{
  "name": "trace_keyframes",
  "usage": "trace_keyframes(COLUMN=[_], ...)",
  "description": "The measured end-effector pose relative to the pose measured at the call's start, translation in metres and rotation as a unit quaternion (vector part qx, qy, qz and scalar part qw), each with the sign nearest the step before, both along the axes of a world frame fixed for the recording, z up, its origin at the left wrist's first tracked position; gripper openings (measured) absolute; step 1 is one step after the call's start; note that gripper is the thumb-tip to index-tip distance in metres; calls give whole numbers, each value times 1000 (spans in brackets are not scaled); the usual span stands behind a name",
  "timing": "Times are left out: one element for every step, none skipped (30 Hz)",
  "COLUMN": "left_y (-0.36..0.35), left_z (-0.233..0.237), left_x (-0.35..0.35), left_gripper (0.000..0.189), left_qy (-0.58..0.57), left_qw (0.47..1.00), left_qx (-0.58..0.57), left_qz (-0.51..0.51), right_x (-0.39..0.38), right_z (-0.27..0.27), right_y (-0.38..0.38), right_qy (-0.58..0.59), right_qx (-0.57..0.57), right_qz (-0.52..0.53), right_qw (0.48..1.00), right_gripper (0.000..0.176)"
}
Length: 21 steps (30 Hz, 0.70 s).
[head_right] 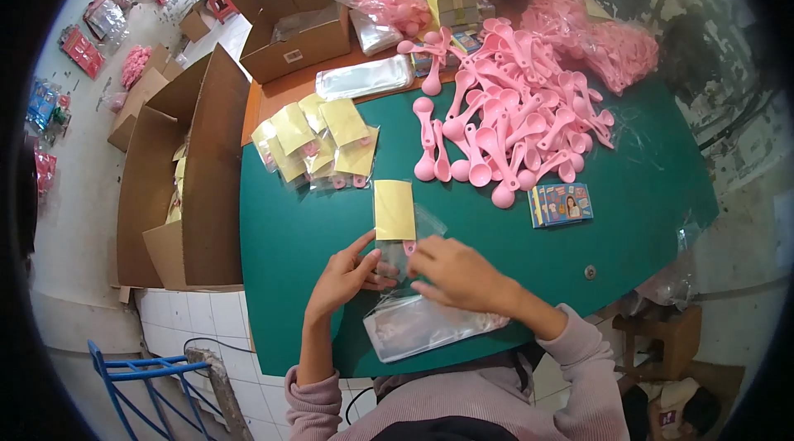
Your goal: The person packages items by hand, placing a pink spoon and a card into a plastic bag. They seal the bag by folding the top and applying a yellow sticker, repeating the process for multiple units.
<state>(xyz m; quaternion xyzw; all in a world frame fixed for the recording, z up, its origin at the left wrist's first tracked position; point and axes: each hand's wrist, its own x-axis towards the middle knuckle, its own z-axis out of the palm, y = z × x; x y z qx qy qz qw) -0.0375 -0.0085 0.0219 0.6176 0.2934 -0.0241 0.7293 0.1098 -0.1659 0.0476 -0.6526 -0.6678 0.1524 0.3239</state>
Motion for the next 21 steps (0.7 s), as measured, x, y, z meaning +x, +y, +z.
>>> trace_keyframes(left_y=[1, 0, -1, -2, -3, -2, -3, -3, -3, -3, -3, -3, -3, -4, -5, -7, -7, -8, -8, -8, -6], left_z=[0, 1, 4, 6, 6, 6, 6, 4, 1, -2, -6, -11, -12, -10, -6, -3, -2, -2, -2, -6, -13], left_x=[-3, -5, -7, -8, -9, -8, -8, -8, -8, -8, -8, -8, -8, -8, -6, -5, -4, -4, -3, -3, -3], left_gripper=[47, 47, 49, 51, 51, 53, 56, 56, 57, 59, 59, 61, 64, 64, 64, 65, 65, 67, 68, 68, 69], left_qy=[2, 6, 5, 3, 3, 10, 16, 16, 9, 2, 2, -11, -25, -24, -20, -17, -18, -25, -32, -35, -41], left_qw=[1000, 1000, 999, 997, 997, 995, 992, 992, 989, 984, 985, 984, 982, 982, 988, 993, 993, 992, 992, 991, 990], left_qx=[17, 17, 39, 60, 58, 84, 110, 107, 134, 162, 161, 169, 176, 176, 145, 114, 114, 118, 122, 122, 137], left_qz=[-14, -13, -29, -45, -46, -53, -60, -59, -63, -67, -67, -62, -57, -57, -42, -29, -32, -27, -23, -31, 1], right_x=[-12, -21, -27, -32, -35, -36, -38, -39, -39, -39, -39, -39, -39, -39, -39, -39, -39, -37, -35, -32, -26], right_z=[-3, -6, -9, -12, -14, -15, -15, -16, -16, -17, -17, -18, -19, -21, -23, -26, -28, -29, -28, -27, -25], right_y=[5, 9, 12, 14, 15, 17, 17, 18, 19, 19, 20, 20, 20, 20, 20, 20, 19, 18, 18, 17, 14], right_qy=[-30, -60, -59, -73, -87, -88, -89, -88, -89, -99, -110, -110, -117, -125, -125, -150, -176, -177, -144, -111, -113], right_qx=[-1, -4, -4, -1, 1, -1, 13, 26, 25, 30, 36, 36, 33, 29, 29, 30, 30, 28, 42, 55, 54], right_qz=[12, 24, 24, 24, 24, 24, 17, 11, 12, 5, -3, -2, 4, 9, 9, 27, 44, 38, 58, 77, 68], right_qw=[999, 998, 998, 997, 996, 996, 996, 996, 996, 995, 993, 993, 993, 992, 992, 988, 983, 983, 987, 989, 990], right_gripper=[21, 23, 23, 23, 23, 23, 23, 22, 22, 22, 22, 22, 22, 22, 22, 23, 24, 24, 20, 17, 17])
